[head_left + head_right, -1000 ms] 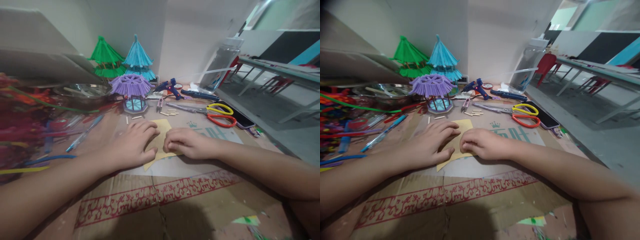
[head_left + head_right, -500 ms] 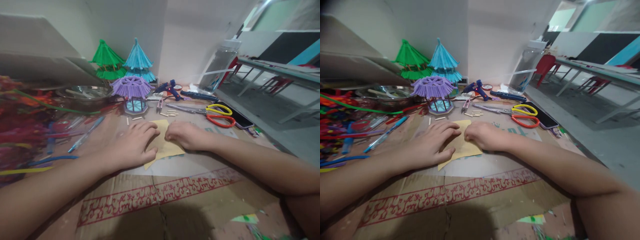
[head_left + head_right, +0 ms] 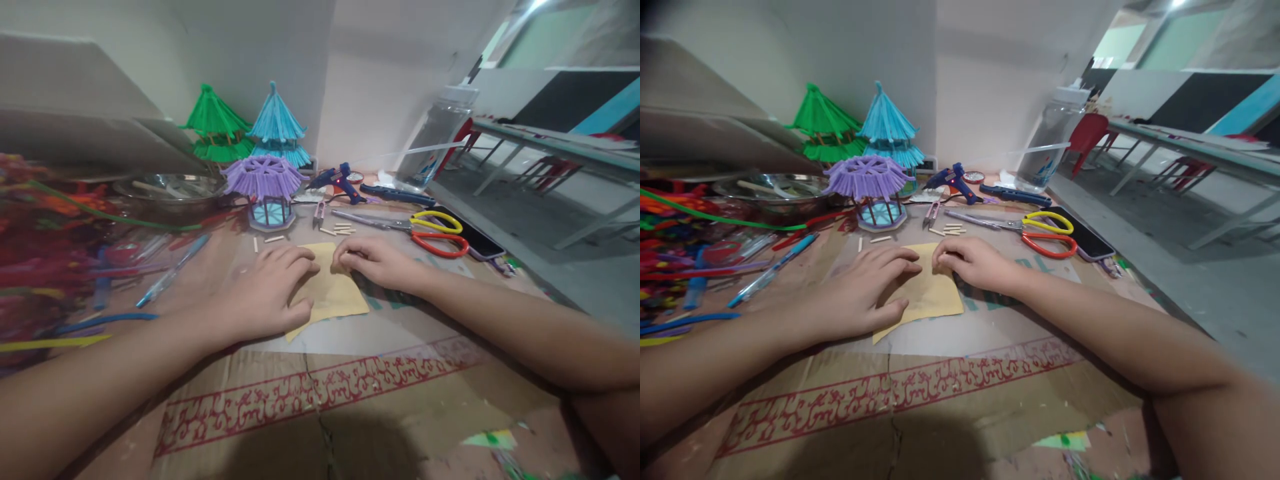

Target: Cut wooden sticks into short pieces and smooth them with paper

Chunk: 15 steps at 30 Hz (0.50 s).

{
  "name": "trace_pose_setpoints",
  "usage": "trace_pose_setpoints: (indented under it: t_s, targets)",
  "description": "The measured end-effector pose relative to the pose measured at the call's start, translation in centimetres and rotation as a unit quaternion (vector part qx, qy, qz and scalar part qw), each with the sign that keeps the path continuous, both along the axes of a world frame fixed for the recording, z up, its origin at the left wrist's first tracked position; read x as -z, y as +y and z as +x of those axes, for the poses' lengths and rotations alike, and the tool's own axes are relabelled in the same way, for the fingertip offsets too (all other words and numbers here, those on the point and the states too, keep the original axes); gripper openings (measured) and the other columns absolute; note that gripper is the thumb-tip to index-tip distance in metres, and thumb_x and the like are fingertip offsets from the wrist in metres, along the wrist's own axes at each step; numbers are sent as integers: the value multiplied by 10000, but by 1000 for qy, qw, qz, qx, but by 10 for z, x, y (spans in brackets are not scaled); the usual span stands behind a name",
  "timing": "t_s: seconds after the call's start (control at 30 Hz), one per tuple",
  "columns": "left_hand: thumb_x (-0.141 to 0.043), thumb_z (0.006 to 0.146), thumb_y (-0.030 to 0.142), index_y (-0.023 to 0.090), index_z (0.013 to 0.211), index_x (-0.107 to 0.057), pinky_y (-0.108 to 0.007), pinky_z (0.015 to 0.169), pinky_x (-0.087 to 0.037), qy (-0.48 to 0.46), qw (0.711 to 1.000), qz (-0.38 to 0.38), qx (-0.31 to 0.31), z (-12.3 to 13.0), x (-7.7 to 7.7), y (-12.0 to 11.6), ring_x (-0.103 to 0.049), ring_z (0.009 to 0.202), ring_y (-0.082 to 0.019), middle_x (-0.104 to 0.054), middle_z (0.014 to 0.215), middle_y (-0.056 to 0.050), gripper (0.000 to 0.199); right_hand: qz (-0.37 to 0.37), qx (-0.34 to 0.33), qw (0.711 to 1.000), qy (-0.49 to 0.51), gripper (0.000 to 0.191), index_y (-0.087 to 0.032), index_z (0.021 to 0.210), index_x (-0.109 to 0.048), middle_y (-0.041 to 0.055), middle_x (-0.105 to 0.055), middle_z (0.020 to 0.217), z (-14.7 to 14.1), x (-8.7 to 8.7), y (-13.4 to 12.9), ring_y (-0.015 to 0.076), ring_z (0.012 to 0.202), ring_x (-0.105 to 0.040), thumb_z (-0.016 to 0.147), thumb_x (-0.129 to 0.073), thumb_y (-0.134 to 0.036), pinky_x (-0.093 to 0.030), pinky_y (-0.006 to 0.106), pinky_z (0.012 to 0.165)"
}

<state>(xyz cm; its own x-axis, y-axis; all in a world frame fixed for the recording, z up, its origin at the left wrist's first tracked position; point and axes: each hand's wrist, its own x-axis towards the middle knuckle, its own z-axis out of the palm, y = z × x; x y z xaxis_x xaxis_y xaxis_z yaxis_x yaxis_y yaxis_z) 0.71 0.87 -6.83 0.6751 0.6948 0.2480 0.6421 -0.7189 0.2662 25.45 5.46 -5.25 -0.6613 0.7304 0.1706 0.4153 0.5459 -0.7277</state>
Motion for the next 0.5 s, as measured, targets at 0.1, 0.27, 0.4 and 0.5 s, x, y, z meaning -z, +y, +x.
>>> trace_pose_setpoints:
  t_s: [0.1,0.27,0.4,0.5]
  targets:
    - [-587,846,262,169,1131,-667,-505,1073,-391,-38,999,7,23,1,-4,-3,-577,1205,-304,-671,1219,-106,311,-215,-23,962,168,154,-185,933,-634,11,-714,772,-3,3,-12,125,693,-658,951,-651,-337,-532,273,711]
    - [-560,983,277,212,927,-702,-391,889,-425,-141,988,54,30,4,-7,-4,-636,941,-208,-728,946,-18,165,-384,-93,879,267,344,-179,971,-592,42,-783,879,-10,9,-23,122,722,-721,861,-796,-434,-575,277,749]
    - [-572,1001,261,208,908,-697,-361,867,-428,-181,981,67,30,5,-7,-6,-622,920,-196,-715,911,-18,165,-402,-127,867,265,304,-174,977,-563,44,-782,891,-11,12,-21,119,736,-729,929,-730,-423,-565,257,730]
    - [-573,1012,276,203,914,-689,-358,869,-427,-184,979,77,40,5,-8,-8,-615,907,-190,-712,903,-16,169,-398,-136,870,257,287,-173,991,-550,37,-771,885,-12,13,-22,112,745,-727,960,-692,-420,-555,238,719]
